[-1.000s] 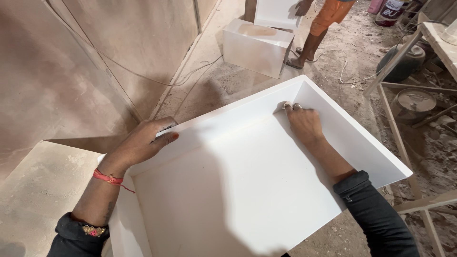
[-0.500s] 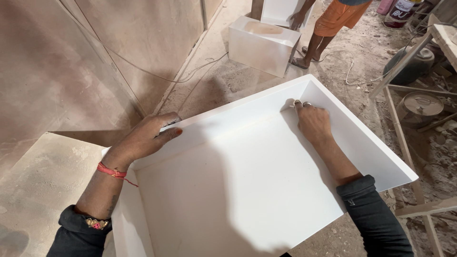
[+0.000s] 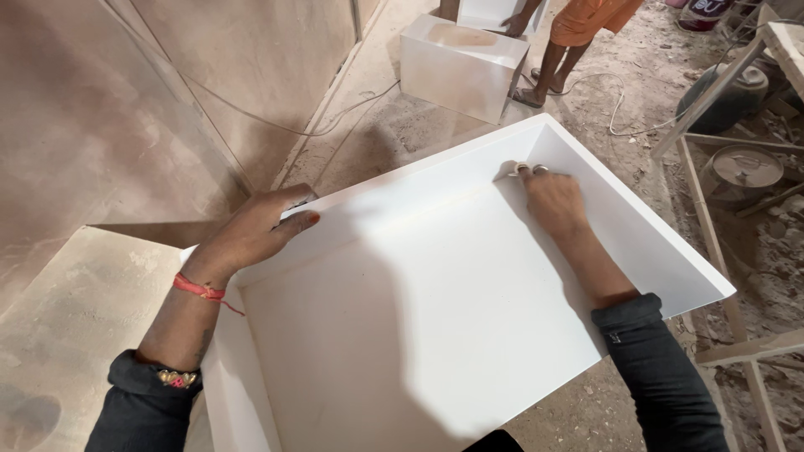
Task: The person holds a white rectangular tray-like box on a work surface and sands its inner surfaces and edges by hand using a sanding block, working around the corners and along the sides throughout the episode.
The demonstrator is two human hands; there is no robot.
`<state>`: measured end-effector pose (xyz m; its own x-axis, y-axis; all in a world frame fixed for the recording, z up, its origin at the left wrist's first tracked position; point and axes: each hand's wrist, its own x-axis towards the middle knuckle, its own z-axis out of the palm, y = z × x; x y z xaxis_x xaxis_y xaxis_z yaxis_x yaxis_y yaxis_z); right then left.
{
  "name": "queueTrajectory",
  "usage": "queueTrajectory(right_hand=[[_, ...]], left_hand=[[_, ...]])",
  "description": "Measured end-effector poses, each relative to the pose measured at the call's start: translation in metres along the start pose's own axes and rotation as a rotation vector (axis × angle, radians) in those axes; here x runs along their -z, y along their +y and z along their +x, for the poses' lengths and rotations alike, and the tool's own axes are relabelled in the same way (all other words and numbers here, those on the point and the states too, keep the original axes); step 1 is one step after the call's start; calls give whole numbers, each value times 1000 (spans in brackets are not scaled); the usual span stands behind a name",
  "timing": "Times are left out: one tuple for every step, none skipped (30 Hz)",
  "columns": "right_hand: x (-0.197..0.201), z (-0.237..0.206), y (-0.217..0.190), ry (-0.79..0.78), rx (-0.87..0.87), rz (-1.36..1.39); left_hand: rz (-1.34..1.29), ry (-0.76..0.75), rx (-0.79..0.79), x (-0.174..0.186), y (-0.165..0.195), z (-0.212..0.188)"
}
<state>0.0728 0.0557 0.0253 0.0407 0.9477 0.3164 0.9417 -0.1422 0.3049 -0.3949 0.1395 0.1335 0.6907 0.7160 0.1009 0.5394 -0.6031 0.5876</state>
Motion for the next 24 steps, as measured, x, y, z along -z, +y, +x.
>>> queueTrajectory(right_hand=[[2,-2,3,23,-12,30],[4,-7,6,77,-39,68],[7,-14,11,133,-65,104],[10,-20,15,184,-87,138],[12,-24,17,222,-102,136],[14,-27,18,258,-121,137],[15,-30,19,294,-144,139],[17,-32,18,296,-141,133],[18,-32,16,303,-139,125],[19,-30,14,311,-139,118],[21,-30,13,266,-153,99],[22,-28,11,224,-165,80],[24,-26,9,183,-175,61],[24,-24,7,159,-167,14],[25,-22,5,134,-159,-33],[24,-21,4,110,-151,-79],[23,-18,2,52,-149,-109],[21,-16,1,-5,-147,-138],[19,-14,0,-63,-147,-168],[16,-12,0,-66,-135,-173],[13,-11,0,-69,-123,-179],[10,-9,0,-69,-111,-184],[6,-9,0,-48,-90,-203],[3,-9,1,-27,-69,-223]], left_hand=[[0,5,-8,0,0,0],[18,2,-2,0,-1,0],[35,0,4,0,-2,1],[47,-2,12,-1,-2,1],[34,-2,15,-1,-3,1],[24,-7,16,0,-4,1],[16,-14,16,-1,-4,1],[16,-3,-7,-2,-4,0],[18,11,-32,-1,-4,0],[22,24,-59,-1,-3,0],[31,16,-46,-2,-3,0],[40,11,-32,-2,-2,1],[50,7,-18,-1,-1,1],[50,7,-18,-2,-1,1],[50,5,-17,-2,-1,1],[50,4,-16,-2,0,2],[56,13,-27,-2,0,2],[61,22,-39,-2,0,1],[68,30,-51,-2,1,1],[66,25,-38,-2,1,1],[63,21,-25,-2,2,1],[62,18,-13,-2,4,1],[80,8,15,-2,5,1],[97,-2,45,-2,6,1]])
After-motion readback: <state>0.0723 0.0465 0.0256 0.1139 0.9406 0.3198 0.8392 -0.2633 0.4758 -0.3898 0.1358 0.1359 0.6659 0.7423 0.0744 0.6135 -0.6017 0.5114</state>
